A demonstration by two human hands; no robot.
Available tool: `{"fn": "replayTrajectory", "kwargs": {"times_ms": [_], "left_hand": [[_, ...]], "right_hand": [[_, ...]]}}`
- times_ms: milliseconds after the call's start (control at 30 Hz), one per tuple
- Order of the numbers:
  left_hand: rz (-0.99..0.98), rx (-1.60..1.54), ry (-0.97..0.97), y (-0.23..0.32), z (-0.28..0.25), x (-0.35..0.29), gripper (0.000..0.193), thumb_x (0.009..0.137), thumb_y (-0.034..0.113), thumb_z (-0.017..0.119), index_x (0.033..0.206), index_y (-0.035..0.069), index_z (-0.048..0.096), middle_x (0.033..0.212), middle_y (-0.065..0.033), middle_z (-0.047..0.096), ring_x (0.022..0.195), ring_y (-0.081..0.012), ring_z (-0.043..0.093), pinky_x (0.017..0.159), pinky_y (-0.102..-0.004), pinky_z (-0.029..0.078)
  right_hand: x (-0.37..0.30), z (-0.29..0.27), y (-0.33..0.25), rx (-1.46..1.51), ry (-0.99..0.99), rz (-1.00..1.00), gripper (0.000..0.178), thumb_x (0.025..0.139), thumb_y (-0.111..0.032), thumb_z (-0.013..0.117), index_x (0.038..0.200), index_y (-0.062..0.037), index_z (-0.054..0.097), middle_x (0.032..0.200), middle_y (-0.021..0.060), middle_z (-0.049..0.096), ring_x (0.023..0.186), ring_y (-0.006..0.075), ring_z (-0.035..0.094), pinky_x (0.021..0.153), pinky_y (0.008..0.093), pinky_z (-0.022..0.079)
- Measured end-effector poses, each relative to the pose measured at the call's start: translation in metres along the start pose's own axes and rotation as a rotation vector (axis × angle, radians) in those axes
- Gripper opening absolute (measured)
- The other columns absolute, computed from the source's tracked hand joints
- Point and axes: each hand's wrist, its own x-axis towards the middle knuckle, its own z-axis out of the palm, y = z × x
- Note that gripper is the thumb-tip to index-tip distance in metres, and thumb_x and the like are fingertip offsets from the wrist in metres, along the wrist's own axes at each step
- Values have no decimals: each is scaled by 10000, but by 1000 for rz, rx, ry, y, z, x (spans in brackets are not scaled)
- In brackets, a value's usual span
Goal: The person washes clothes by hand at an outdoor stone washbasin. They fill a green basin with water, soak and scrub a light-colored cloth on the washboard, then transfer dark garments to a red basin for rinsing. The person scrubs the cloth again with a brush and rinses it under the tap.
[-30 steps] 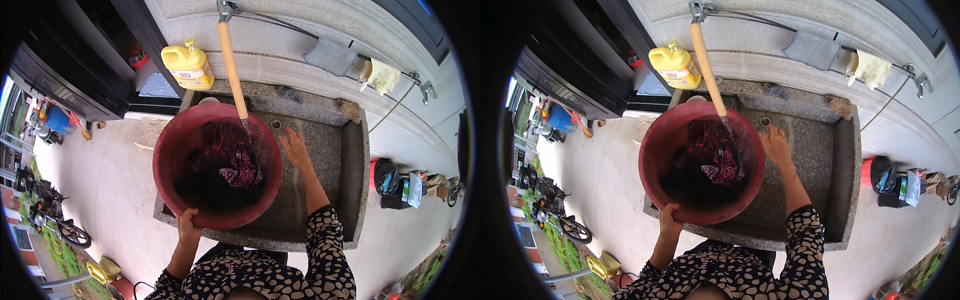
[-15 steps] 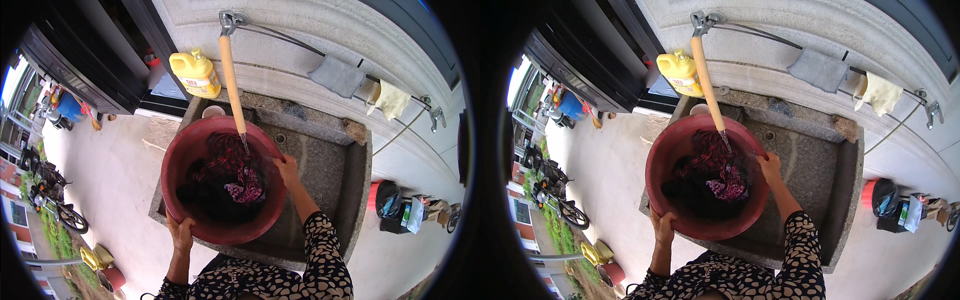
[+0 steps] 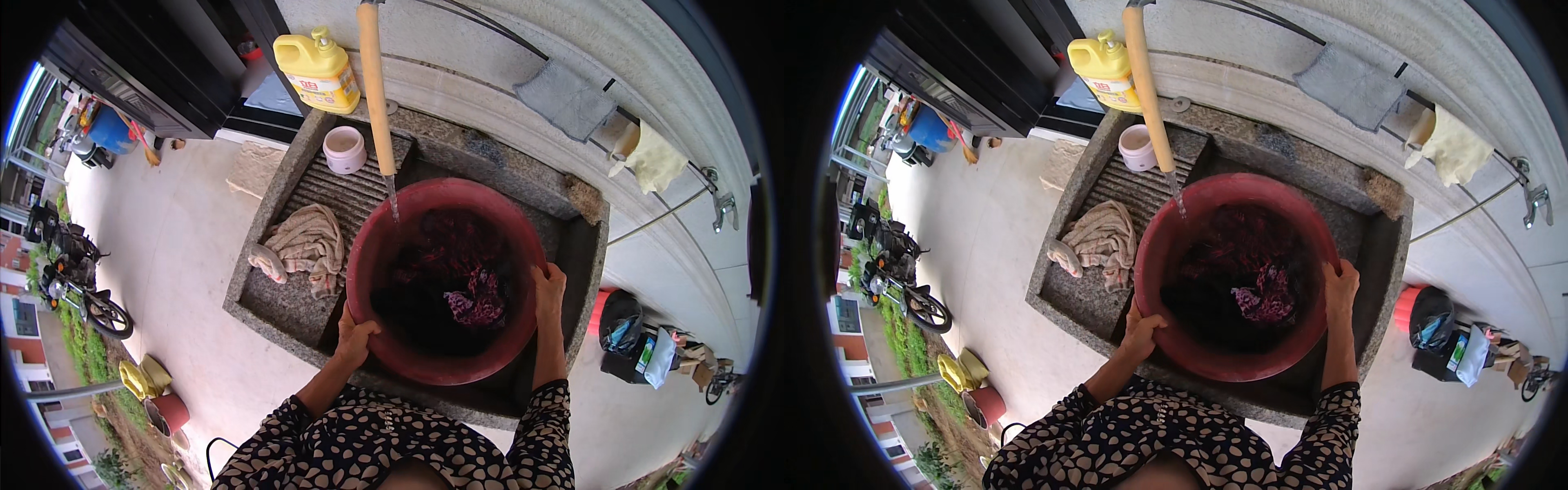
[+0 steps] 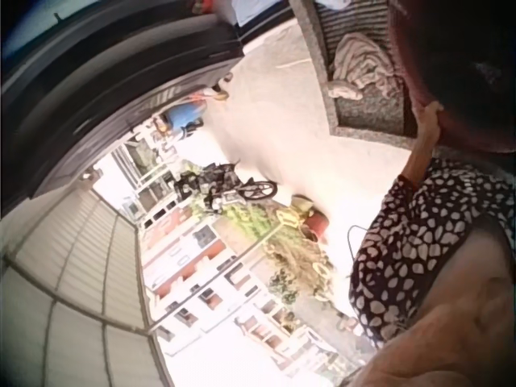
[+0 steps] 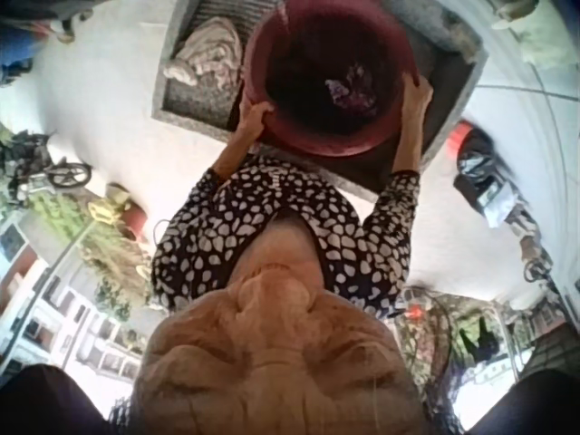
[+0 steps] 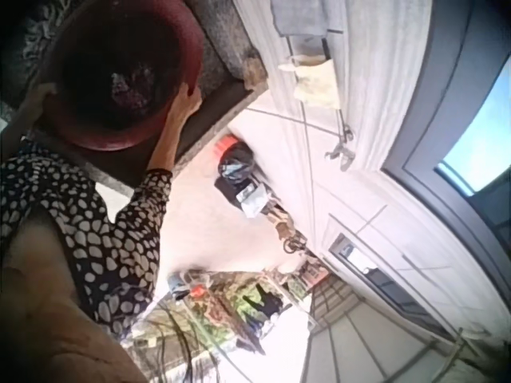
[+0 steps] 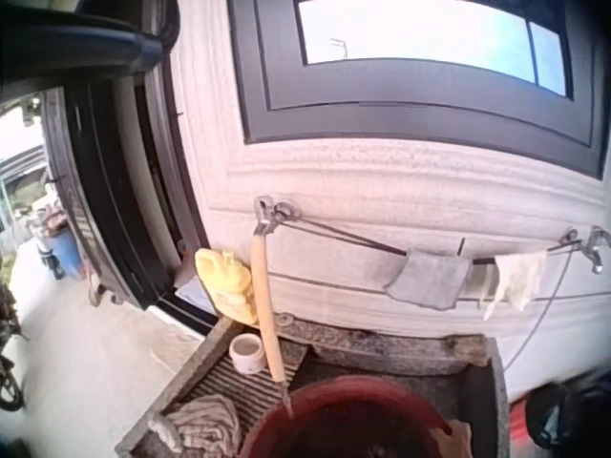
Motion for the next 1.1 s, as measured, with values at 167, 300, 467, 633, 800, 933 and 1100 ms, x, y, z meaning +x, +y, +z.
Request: {"fn": "replayTrajectory", "kwargs": {"times_ms": [167, 300, 467, 633, 800, 933, 1100], "left_hand": [[-23, 128, 35, -41, -8, 30, 609, 599, -147, 514, 1171, 64, 491, 971, -55, 584, 810, -157, 557, 653, -260, 480], [-33, 151, 117, -59, -22, 52, 604, 586, -139, 521, 1162, 45, 508, 961, -59, 591, 818, -169, 562, 657, -273, 485], [-100, 338, 164, -77, -40, 72, 688, 617, -171, 505, 1263, 62, 468, 1054, -85, 589, 918, -223, 580, 733, -314, 515], [-157, 335, 241, -85, -34, 75, 623, 615, -136, 578, 1210, 29, 495, 999, -94, 608, 860, -218, 592, 720, -325, 519], [-188, 387, 195, -93, -39, 76, 571, 655, -88, 638, 1200, 23, 506, 982, -102, 623, 860, -217, 604, 724, -343, 520], [-322, 455, 129, -52, -19, 59, 563, 732, -35, 637, 1269, 54, 493, 1057, -100, 618, 950, -233, 602, 787, -367, 515], [295, 871, -80, 21, -40, 29, 444, 832, 35, 603, 1266, 69, 517, 1247, -147, 527, 1146, -302, 530, 861, -388, 494]], "right_hand": [[-10, 6, 45, 14, 78, 51, 175, 785, -101, 672, 761, 42, 574, 621, 60, 511, 622, 116, 437, 575, 335, 394], [-13, 32, 76, 86, 88, 67, 99, 798, -56, 662, 782, 29, 614, 684, -21, 543, 665, 77, 454, 605, 272, 390], [-11, 51, 98, 152, 75, 74, 98, 802, -44, 655, 766, 25, 597, 680, -24, 527, 665, 74, 435, 604, 278, 387], [4, 52, 95, 1, 86, 50, 222, 786, -115, 669, 759, 65, 542, 615, 121, 508, 624, 147, 421, 600, 371, 403], [15, 50, 93, -85, 88, 36, 221, 781, -143, 688, 765, 46, 572, 608, 39, 515, 614, 125, 423, 591, 325, 393], [14, 53, 83, -255, 164, 0, 219, 793, -167, 669, 832, 37, 601, 676, 128, 578, 632, 237, 510, 617, 385, 425], [-10, 67, 39, -863, 428, -88, 307, 788, -161, 639, 1075, -61, 596, 1057, 134, 568, 978, 351, 548, 788, 460, 444]]}}
